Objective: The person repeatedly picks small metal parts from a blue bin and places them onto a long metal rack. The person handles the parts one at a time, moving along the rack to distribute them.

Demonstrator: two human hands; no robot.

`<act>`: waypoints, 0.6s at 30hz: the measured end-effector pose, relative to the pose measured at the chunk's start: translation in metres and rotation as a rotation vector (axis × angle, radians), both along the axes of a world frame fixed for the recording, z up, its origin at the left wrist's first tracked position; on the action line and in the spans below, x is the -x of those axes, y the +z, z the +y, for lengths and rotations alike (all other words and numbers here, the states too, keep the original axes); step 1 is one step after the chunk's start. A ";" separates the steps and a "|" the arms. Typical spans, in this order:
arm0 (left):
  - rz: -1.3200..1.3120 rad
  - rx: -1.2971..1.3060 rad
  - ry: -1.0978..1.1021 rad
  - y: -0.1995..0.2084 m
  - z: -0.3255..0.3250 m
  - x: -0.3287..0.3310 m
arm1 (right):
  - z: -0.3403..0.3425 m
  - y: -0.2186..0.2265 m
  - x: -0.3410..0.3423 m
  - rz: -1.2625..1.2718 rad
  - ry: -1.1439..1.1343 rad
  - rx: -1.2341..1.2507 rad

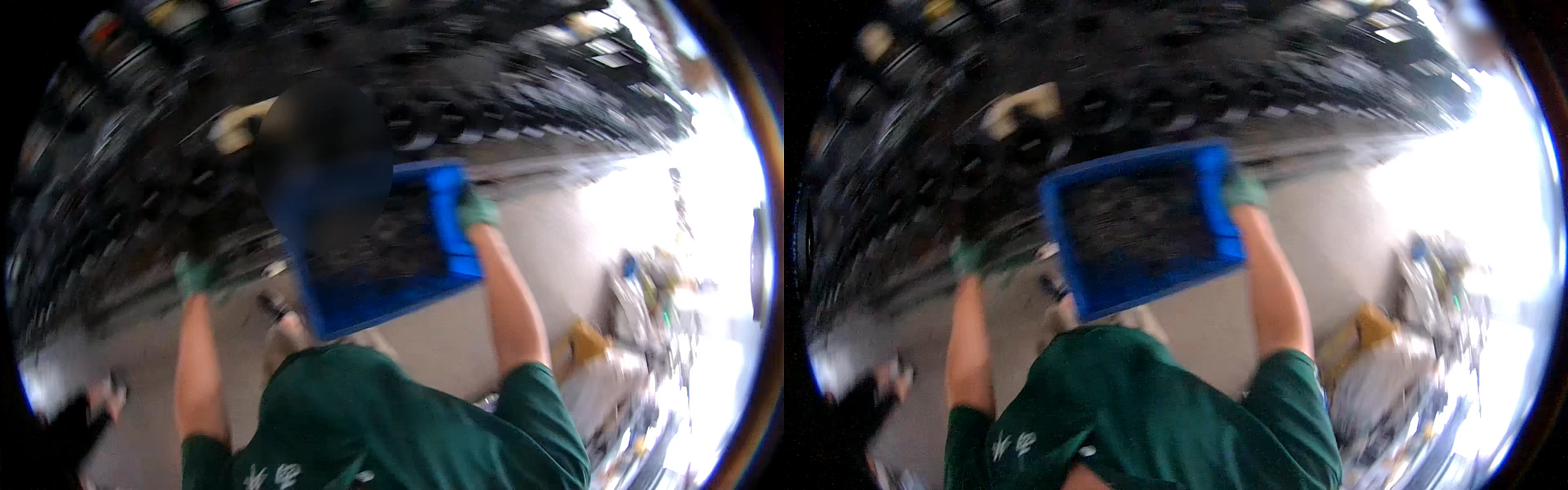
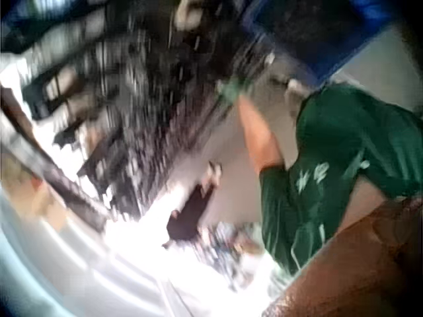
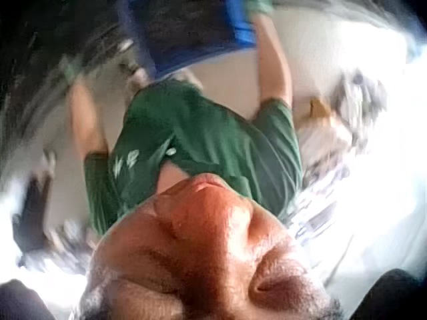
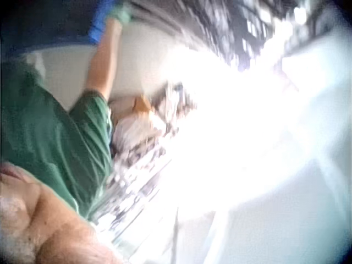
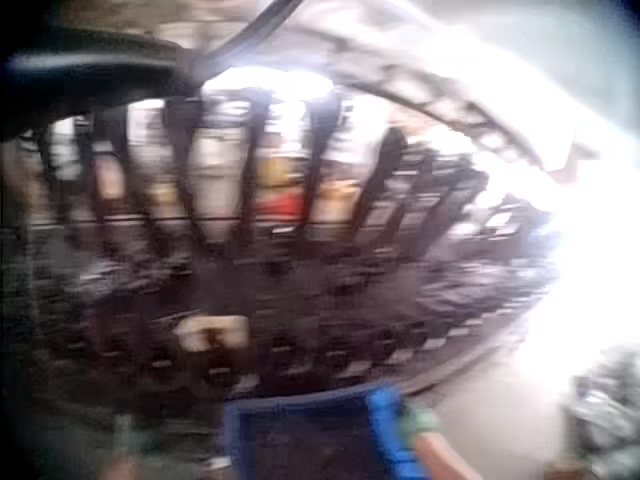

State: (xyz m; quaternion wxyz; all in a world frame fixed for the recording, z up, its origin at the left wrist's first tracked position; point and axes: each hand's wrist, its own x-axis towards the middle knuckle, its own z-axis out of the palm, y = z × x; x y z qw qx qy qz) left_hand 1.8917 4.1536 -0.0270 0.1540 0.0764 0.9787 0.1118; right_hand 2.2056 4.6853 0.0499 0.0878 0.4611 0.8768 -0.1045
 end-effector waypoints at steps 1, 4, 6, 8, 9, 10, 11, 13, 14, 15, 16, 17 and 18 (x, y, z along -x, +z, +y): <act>0.011 -0.305 0.097 -0.006 -0.009 -0.002 | 0.001 0.002 -0.005 -0.068 -0.016 -0.032; 0.393 -0.456 -0.016 -0.014 0.006 0.004 | 0.028 -0.007 -0.035 -0.029 0.059 -0.089; 0.124 -0.986 0.238 0.001 0.009 0.002 | 0.043 -0.014 -0.054 0.046 0.045 -0.102; 0.071 -1.319 0.399 -0.009 -0.001 0.007 | 0.055 -0.008 -0.044 0.129 0.017 -0.031; 0.006 -1.435 0.511 -0.014 -0.009 0.008 | 0.056 -0.008 -0.042 0.153 0.016 -0.001; -0.095 -1.565 0.600 -0.016 -0.004 0.011 | 0.087 -0.036 -0.074 0.286 0.082 -0.068; -0.115 -1.660 0.622 -0.012 -0.007 0.009 | 0.091 -0.044 -0.073 0.222 0.041 -0.081; -0.147 -1.847 0.664 0.008 -0.017 -0.003 | 0.055 -0.016 -0.044 0.199 -0.022 0.034; -0.227 -1.809 0.681 0.025 -0.012 -0.008 | 0.053 -0.012 -0.048 0.190 -0.069 0.051; -0.281 -1.833 0.673 0.036 -0.008 -0.013 | 0.053 -0.011 -0.048 0.180 -0.112 0.069; -0.337 -1.855 0.665 0.045 -0.003 -0.018 | 0.052 -0.011 -0.049 0.170 -0.158 0.086; -0.387 -1.878 0.662 0.049 -0.001 -0.023 | 0.048 -0.007 -0.044 0.157 -0.158 0.094; -0.458 -1.860 0.622 0.043 0.001 -0.027 | 0.042 -0.001 -0.035 0.147 -0.158 0.098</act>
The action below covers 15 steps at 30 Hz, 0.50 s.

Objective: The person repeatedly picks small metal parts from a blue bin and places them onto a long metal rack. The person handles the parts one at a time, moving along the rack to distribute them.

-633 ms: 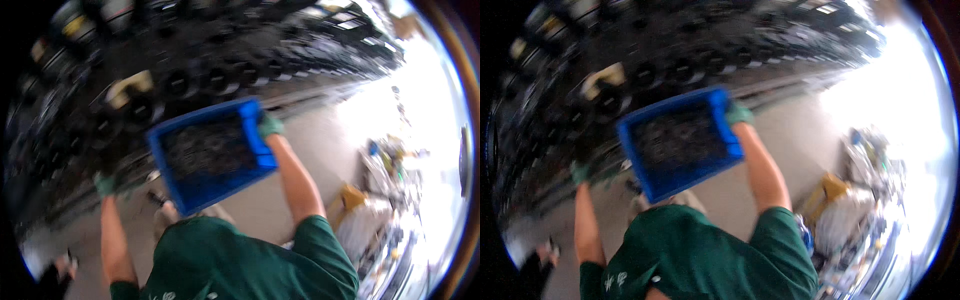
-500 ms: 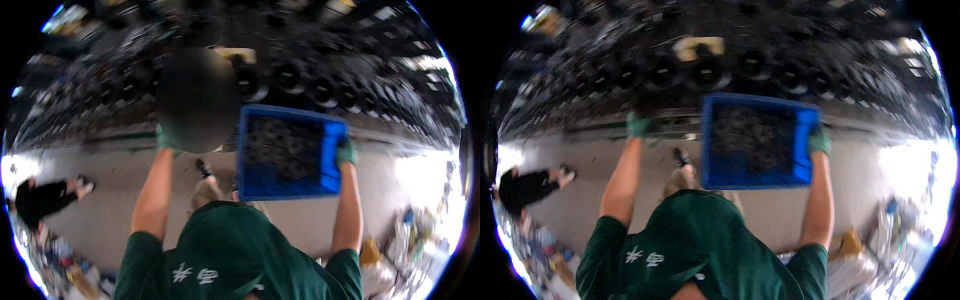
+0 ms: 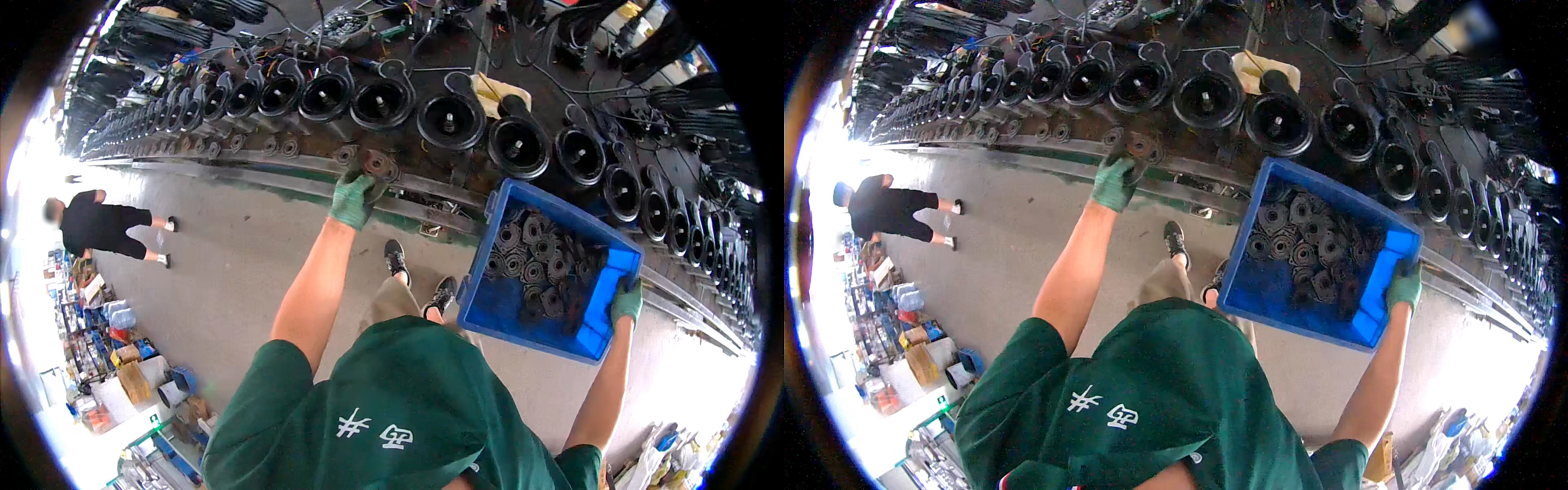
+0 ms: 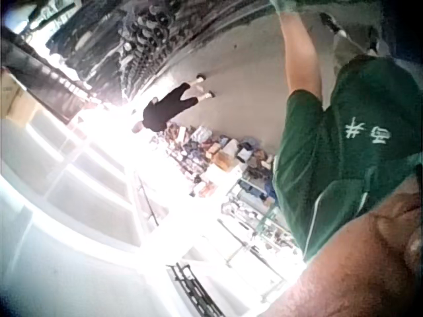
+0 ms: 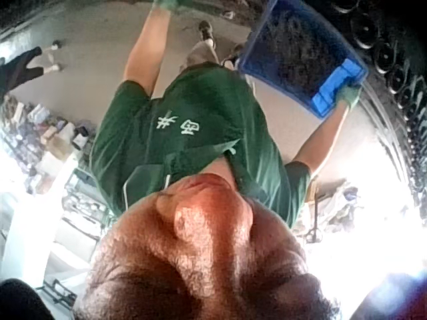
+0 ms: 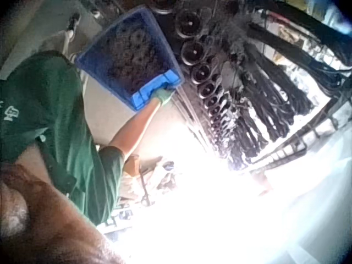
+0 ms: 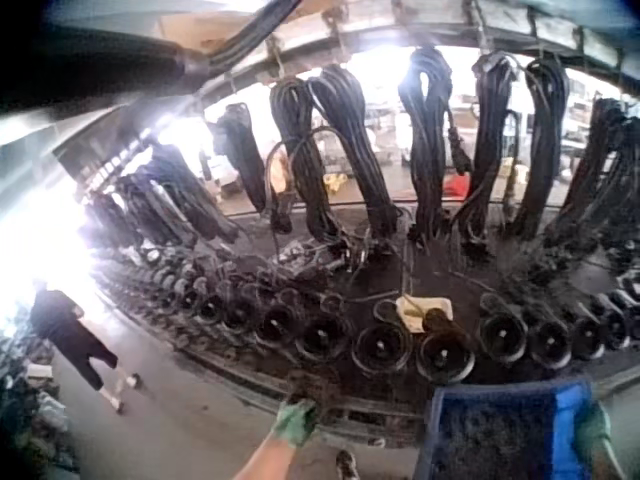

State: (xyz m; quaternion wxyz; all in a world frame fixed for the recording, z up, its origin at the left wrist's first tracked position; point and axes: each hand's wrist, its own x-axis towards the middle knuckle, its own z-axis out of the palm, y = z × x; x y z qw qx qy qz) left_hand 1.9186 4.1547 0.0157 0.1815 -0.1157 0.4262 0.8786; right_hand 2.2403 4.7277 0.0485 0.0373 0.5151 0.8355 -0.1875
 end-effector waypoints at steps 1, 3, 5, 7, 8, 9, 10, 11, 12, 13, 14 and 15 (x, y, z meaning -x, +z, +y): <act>-0.008 -0.006 -0.071 -0.012 0.001 -0.004 | -0.003 0.003 0.003 -0.010 0.000 0.005; -0.031 -0.021 -0.176 -0.017 0.031 -0.007 | 0.019 -0.021 -0.018 0.075 0.047 -0.060; -0.058 -0.005 -0.198 -0.010 0.070 -0.013 | 0.026 -0.023 -0.021 0.136 0.119 -0.055; -0.098 0.091 -0.211 -0.005 0.084 -0.010 | -0.007 0.010 0.004 0.080 0.021 -0.002; -0.083 0.141 -0.253 -0.004 0.089 -0.010 | -0.005 0.006 0.000 0.071 0.050 -0.039; -0.068 0.191 -0.293 -0.003 0.092 -0.009 | -0.002 0.003 -0.004 0.063 0.080 -0.076; -0.050 0.222 -0.315 -0.013 0.090 -0.003 | 0.002 0.000 -0.007 0.071 0.088 -0.091; -0.049 0.250 -0.325 -0.016 0.087 0.001 | 0.002 -0.003 -0.007 0.080 0.095 -0.101; -0.048 0.279 -0.333 -0.018 0.083 0.004 | 0.003 -0.006 -0.007 0.089 0.102 -0.111; -0.048 0.308 -0.341 -0.020 0.079 0.006 | 0.005 -0.010 -0.008 0.081 0.105 -0.143; -0.028 0.461 -0.351 -0.017 0.077 0.006 | 0.006 -0.014 -0.010 0.073 0.103 -0.174; -0.033 0.466 -0.336 -0.014 0.074 0.003 | 0.006 -0.018 -0.012 0.065 0.102 -0.204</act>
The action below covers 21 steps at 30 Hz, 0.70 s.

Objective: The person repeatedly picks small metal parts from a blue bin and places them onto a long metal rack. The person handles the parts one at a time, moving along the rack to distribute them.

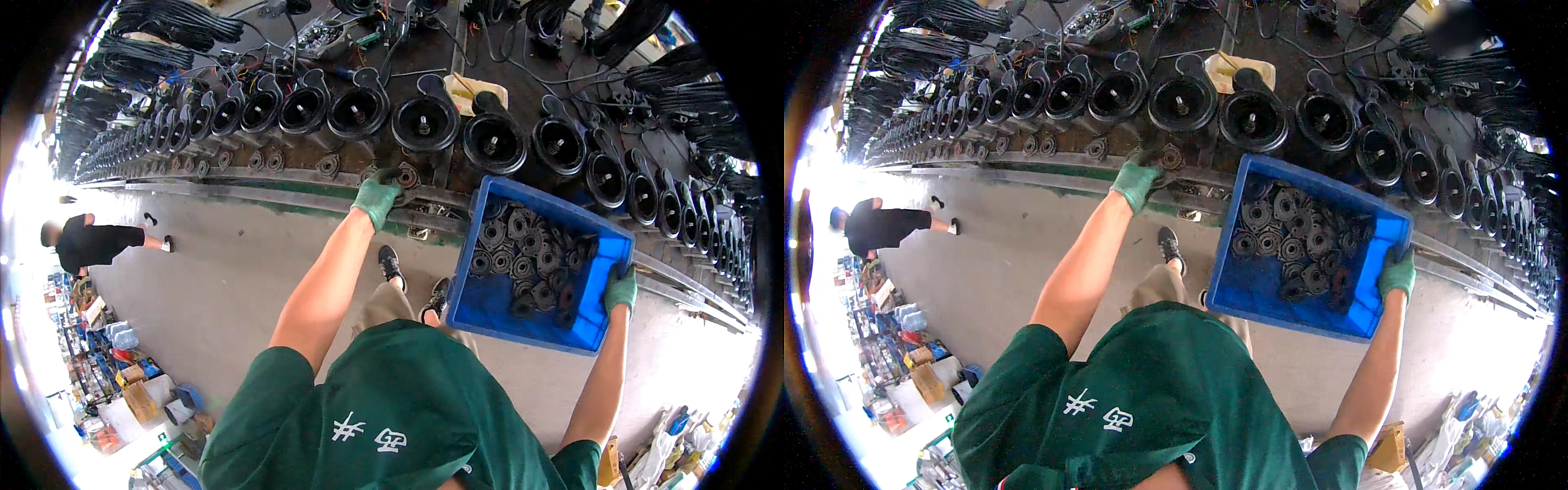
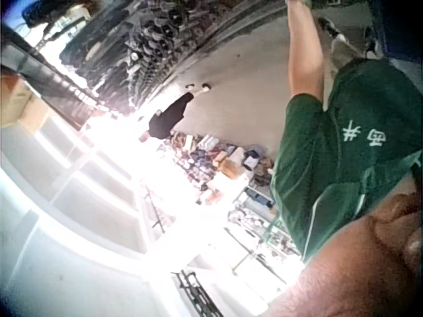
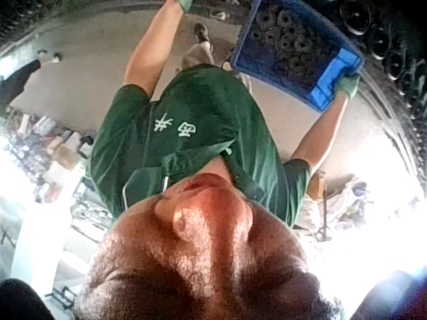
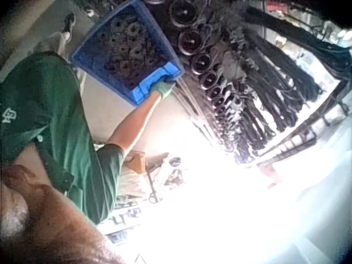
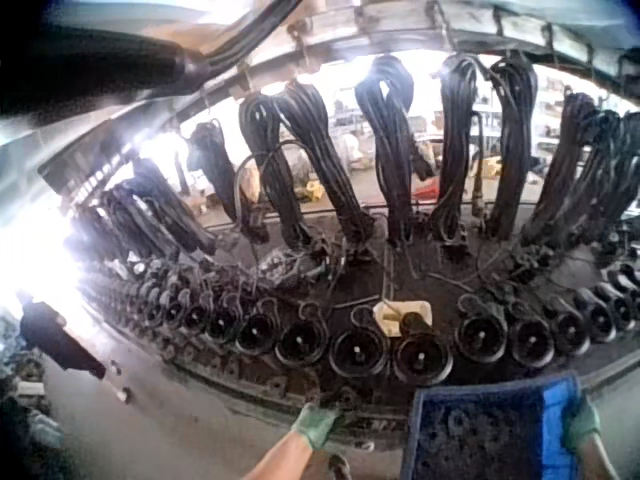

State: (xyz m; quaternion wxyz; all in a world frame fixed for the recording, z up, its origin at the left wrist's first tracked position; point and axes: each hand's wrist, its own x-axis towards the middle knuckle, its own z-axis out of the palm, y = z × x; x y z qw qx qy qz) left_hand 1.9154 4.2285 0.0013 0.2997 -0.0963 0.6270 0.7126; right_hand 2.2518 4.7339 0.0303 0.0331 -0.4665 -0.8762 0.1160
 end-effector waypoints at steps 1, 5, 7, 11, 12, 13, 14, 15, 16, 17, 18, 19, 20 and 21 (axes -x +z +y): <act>0.000 0.006 0.016 0.003 -0.004 -0.003 | 0.000 -0.005 -0.001 0.022 -0.017 0.018; -0.102 -0.339 0.101 0.021 -0.006 -0.022 | -0.020 0.022 0.021 -0.021 -0.124 0.179; -0.197 -0.472 0.153 0.036 0.004 -0.033 | -0.019 0.024 0.018 -0.047 -0.150 0.213; 0.071 -0.275 0.102 0.017 0.022 -0.036 | -0.001 0.005 0.007 0.016 -0.053 0.173; 0.461 0.021 0.007 0.014 0.028 -0.036 | -0.002 0.006 0.007 0.031 -0.028 0.183; 0.845 0.322 -0.093 0.011 0.034 -0.036 | -0.004 0.008 0.007 0.021 -0.033 0.171; 1.227 0.627 -0.198 0.010 0.041 -0.034 | -0.006 0.011 0.008 0.013 -0.042 0.159; 1.361 0.634 -0.368 -0.003 0.043 -0.030 | -0.009 0.012 0.010 0.007 -0.044 0.148; 1.379 0.612 -0.492 -0.016 0.047 -0.025 | -0.009 0.012 0.012 0.000 -0.046 0.137; 1.393 0.579 -0.620 -0.019 0.058 -0.025 | -0.006 0.008 0.008 -0.001 -0.033 0.106; 1.403 0.543 -0.746 -0.022 0.068 -0.026 | -0.001 0.003 0.005 -0.002 -0.018 0.074; 1.401 0.535 -0.808 -0.031 0.073 -0.028 | 0.003 0.000 0.000 -0.003 -0.002 0.042; 1.405 0.547 -0.828 -0.045 0.076 -0.031 | -0.005 0.007 0.005 -0.019 -0.039 0.103; 1.414 0.561 -0.844 -0.057 0.080 -0.033 | -0.020 0.024 0.019 -0.031 -0.074 0.161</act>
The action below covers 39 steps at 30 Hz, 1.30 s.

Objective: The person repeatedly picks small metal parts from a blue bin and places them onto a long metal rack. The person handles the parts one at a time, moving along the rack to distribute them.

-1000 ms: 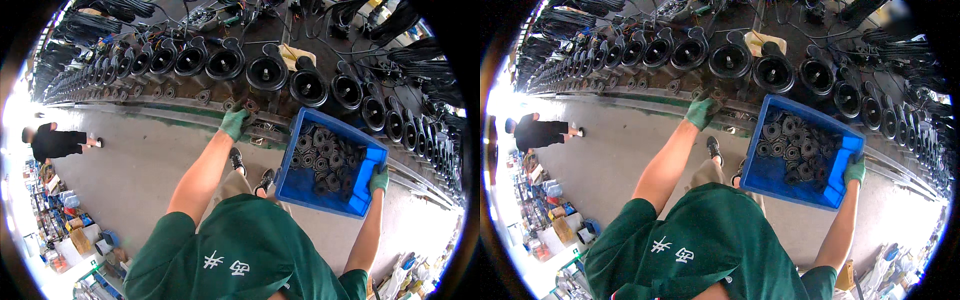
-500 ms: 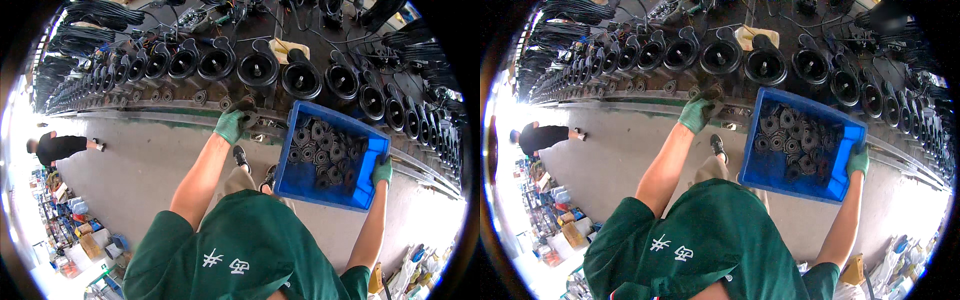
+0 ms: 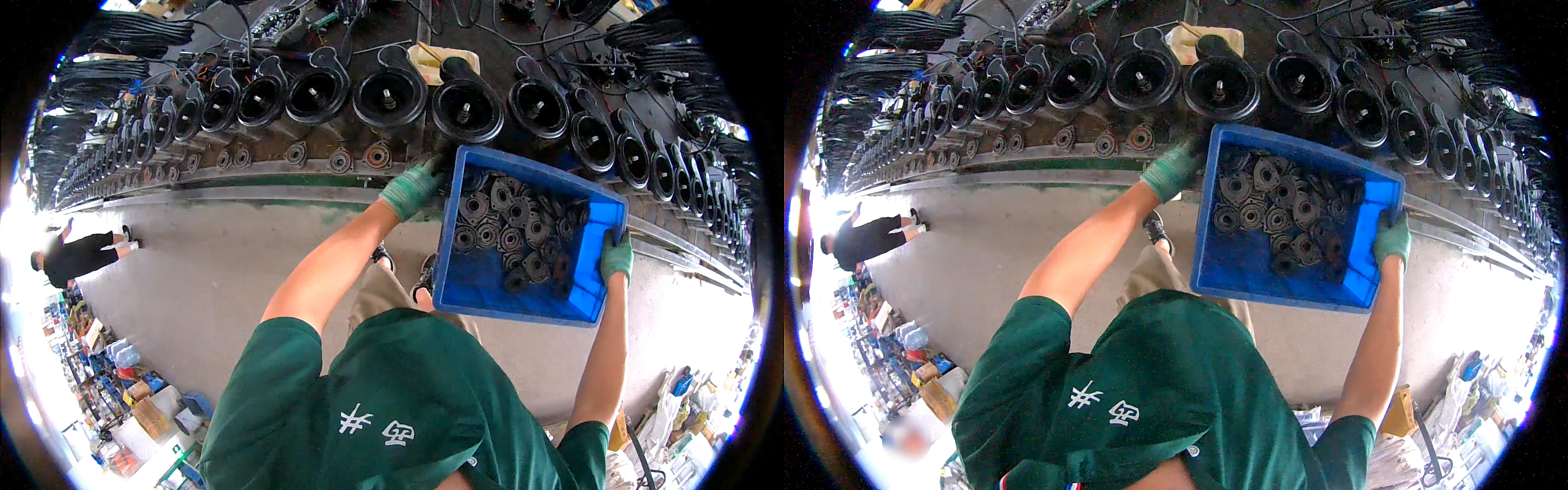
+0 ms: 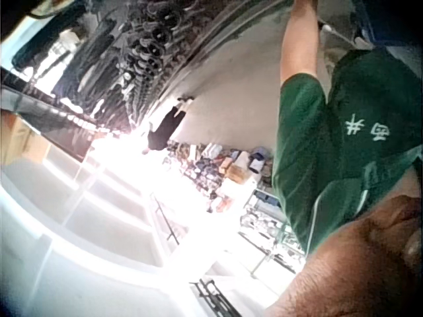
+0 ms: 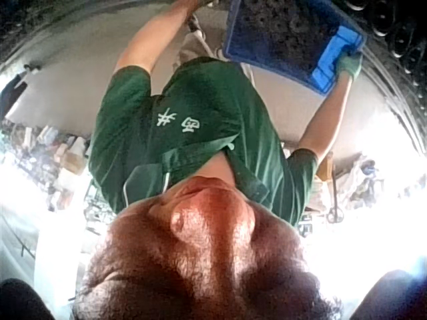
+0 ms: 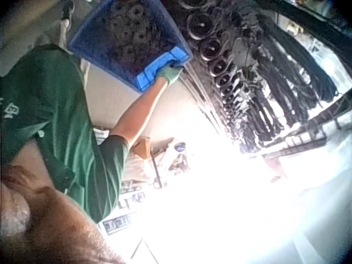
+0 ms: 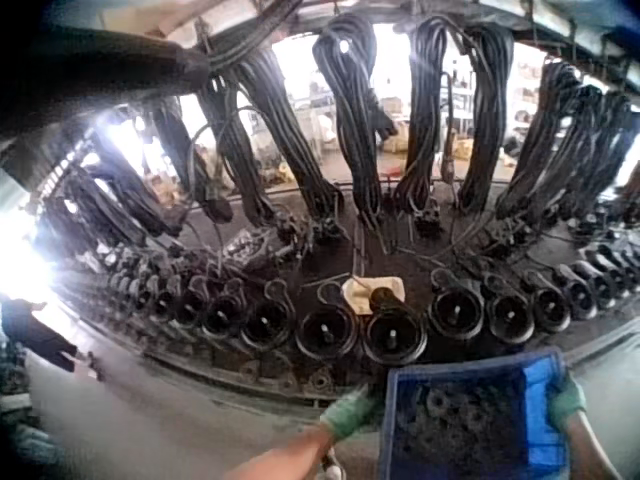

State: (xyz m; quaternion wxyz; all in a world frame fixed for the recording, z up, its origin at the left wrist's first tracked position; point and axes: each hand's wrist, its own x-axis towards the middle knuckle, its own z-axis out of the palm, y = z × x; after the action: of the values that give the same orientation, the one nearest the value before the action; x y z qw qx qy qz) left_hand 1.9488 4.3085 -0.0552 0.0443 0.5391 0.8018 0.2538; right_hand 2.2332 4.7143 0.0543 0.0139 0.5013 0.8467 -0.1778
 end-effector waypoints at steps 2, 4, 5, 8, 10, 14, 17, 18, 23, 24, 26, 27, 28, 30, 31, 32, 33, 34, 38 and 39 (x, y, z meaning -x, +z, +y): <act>-0.123 0.029 -0.006 0.012 0.009 -0.006 | -0.004 0.007 0.000 0.011 -0.037 0.053; 0.064 0.019 -0.040 -0.008 0.013 -0.003 | 0.005 -0.002 -0.010 0.055 -0.015 0.049; 0.164 0.018 -0.056 -0.003 0.013 0.000 | 0.006 -0.005 -0.011 0.058 0.005 0.037; 0.074 0.020 0.064 0.019 0.007 0.000 | 0.012 -0.015 -0.012 0.053 0.044 -0.017; 0.067 -0.028 0.168 0.033 -0.007 -0.002 | 0.021 -0.030 -0.017 0.031 0.039 -0.079; -0.533 -0.152 0.660 0.082 -0.034 -0.048 | 0.022 -0.027 -0.016 -0.034 -0.001 -0.008; -1.038 -0.251 0.608 0.090 -0.045 -0.084 | 0.002 0.002 0.003 -0.099 -0.032 0.028; -1.197 -0.286 0.526 0.095 -0.045 -0.096 | -0.004 0.009 0.006 -0.102 -0.044 0.060; -0.583 0.054 0.352 0.104 -0.008 -0.121 | 0.010 -0.008 -0.022 -0.134 0.055 -0.034; -0.711 0.036 0.377 0.096 -0.003 -0.126 | 0.021 -0.026 -0.039 -0.080 0.095 -0.060; -0.603 0.017 0.386 0.107 0.008 -0.128 | 0.013 -0.005 -0.016 -0.172 -0.007 -0.018; -0.598 -0.015 0.373 0.099 0.014 -0.132 | 0.016 0.006 -0.008 -0.180 0.003 0.015; -0.593 -0.037 0.365 0.091 0.021 -0.142 | 0.025 0.013 -0.009 -0.191 -0.014 0.041; -0.520 -0.037 0.324 0.076 0.024 -0.140 | 0.030 0.007 -0.005 -0.202 -0.037 0.069; -0.544 -0.053 0.322 0.067 0.032 -0.143 | 0.035 0.003 -0.008 -0.201 -0.042 0.065; -0.555 -0.069 0.334 0.066 0.046 -0.147 | 0.045 0.002 -0.008 -0.189 -0.033 0.065; -0.566 -0.086 0.347 0.065 0.063 -0.152 | 0.059 0.002 -0.011 -0.190 -0.023 0.050; -0.657 -0.088 0.369 0.065 0.081 -0.158 | 0.078 0.003 -0.019 -0.190 -0.013 0.036; -0.579 -0.096 0.354 0.085 0.182 -0.203 | 0.186 0.000 -0.085 -0.137 0.016 0.006; -0.554 -0.111 0.336 0.080 0.203 -0.209 | 0.207 0.007 -0.090 -0.138 0.001 0.021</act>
State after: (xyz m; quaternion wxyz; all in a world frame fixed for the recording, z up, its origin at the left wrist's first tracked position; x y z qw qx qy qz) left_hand 2.1582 4.5115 0.0248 0.1888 0.3113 0.8220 0.4379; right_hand 2.3236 4.9211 0.0617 0.0775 0.5119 0.8420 -0.1514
